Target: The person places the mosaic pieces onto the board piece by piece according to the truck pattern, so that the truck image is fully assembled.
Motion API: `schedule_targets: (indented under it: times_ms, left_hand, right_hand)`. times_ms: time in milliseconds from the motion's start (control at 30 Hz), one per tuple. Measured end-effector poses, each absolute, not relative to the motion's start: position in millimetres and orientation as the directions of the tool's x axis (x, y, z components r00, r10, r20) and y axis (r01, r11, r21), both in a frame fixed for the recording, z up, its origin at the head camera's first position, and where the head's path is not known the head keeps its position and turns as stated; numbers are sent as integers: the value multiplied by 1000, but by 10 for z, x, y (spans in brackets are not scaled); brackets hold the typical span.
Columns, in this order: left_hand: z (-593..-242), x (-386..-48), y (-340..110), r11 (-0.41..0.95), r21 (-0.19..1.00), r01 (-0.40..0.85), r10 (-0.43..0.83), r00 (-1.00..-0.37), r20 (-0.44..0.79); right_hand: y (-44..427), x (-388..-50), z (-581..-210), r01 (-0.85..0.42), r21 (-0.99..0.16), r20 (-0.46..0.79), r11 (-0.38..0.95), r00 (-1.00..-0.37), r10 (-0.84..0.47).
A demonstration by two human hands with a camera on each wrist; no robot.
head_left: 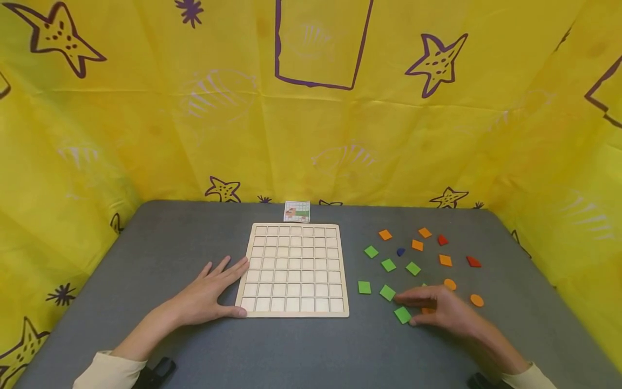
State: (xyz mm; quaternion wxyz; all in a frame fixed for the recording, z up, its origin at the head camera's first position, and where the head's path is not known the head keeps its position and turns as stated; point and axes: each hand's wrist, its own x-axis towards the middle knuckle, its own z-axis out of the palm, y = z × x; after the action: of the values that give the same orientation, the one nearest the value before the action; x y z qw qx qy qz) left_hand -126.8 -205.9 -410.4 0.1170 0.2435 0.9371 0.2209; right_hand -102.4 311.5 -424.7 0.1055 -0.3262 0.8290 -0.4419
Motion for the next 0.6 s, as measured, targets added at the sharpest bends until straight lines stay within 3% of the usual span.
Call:
schedule_targets:
  times_ms: [167, 433, 600]
  left_hand:
    - [-4099, -1263, -2052, 779, 482, 400, 508, -854, -112]
    - [-4098, -1262, -2048, 774, 489, 402, 508, -855, -103]
    - [-4105, -1264, -2049, 774, 489, 402, 508, -855, -101]
  right_hand:
    - [3100, -1007, -4238, -596, -672, 187, 440, -712, -677]
    - [3064, -1017, -4223, -636, -610, 226, 473, -711, -666]
    - [3053, -1035, -4249, -615, -644, 236, 456, -726, -646]
